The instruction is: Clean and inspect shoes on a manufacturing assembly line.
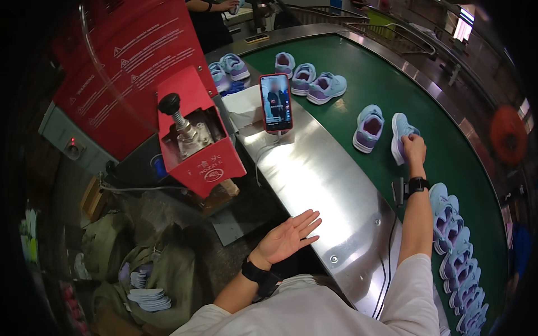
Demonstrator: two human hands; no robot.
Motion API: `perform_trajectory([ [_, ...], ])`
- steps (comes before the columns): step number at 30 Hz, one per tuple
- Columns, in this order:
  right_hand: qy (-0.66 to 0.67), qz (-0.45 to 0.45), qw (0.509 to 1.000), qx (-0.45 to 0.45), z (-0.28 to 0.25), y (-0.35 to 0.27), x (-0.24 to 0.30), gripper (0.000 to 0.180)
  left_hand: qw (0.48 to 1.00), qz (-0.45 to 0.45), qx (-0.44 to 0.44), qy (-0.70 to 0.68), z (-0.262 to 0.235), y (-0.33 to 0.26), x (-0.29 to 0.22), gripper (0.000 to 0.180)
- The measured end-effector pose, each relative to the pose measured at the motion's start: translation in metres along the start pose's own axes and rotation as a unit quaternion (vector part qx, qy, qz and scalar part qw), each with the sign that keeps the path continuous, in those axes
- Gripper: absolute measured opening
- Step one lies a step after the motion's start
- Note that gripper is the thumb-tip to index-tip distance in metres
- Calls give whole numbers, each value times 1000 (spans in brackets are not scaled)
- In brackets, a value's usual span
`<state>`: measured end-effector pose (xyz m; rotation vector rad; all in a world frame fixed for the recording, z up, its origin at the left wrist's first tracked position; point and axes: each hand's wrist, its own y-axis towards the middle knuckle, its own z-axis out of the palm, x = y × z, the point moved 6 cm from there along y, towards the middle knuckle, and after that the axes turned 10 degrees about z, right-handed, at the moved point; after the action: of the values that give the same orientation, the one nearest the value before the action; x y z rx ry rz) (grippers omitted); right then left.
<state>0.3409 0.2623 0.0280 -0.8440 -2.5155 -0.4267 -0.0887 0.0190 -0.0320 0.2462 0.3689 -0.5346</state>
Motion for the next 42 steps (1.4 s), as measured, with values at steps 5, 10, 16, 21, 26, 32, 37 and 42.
perform_trajectory([
  [5,-126,-36,989,69,34,6,29,52,999,-28,26,-5,10,9,4,64],
  [10,-163,26,981,102,24,-29,74,65,1000,-8,15,8,8,5,1,64],
  [16,-83,-95,982,138,9,-8,42,40,1000,-14,-1,8,12,9,4,64],
  [21,98,-400,884,222,-78,-145,125,20,987,-78,22,-142,7,13,-5,80],
  [26,-35,-711,659,244,-113,-291,203,18,992,21,-49,-119,25,29,-9,95],
  [32,30,-753,620,216,-108,-343,221,21,988,115,-58,-87,4,-19,-16,87],
  [37,37,-561,705,432,-82,-344,214,50,978,151,-106,-95,-11,-33,-50,83],
  [42,85,-515,737,430,-65,-356,208,49,974,184,-95,-88,-18,-28,-66,84],
])
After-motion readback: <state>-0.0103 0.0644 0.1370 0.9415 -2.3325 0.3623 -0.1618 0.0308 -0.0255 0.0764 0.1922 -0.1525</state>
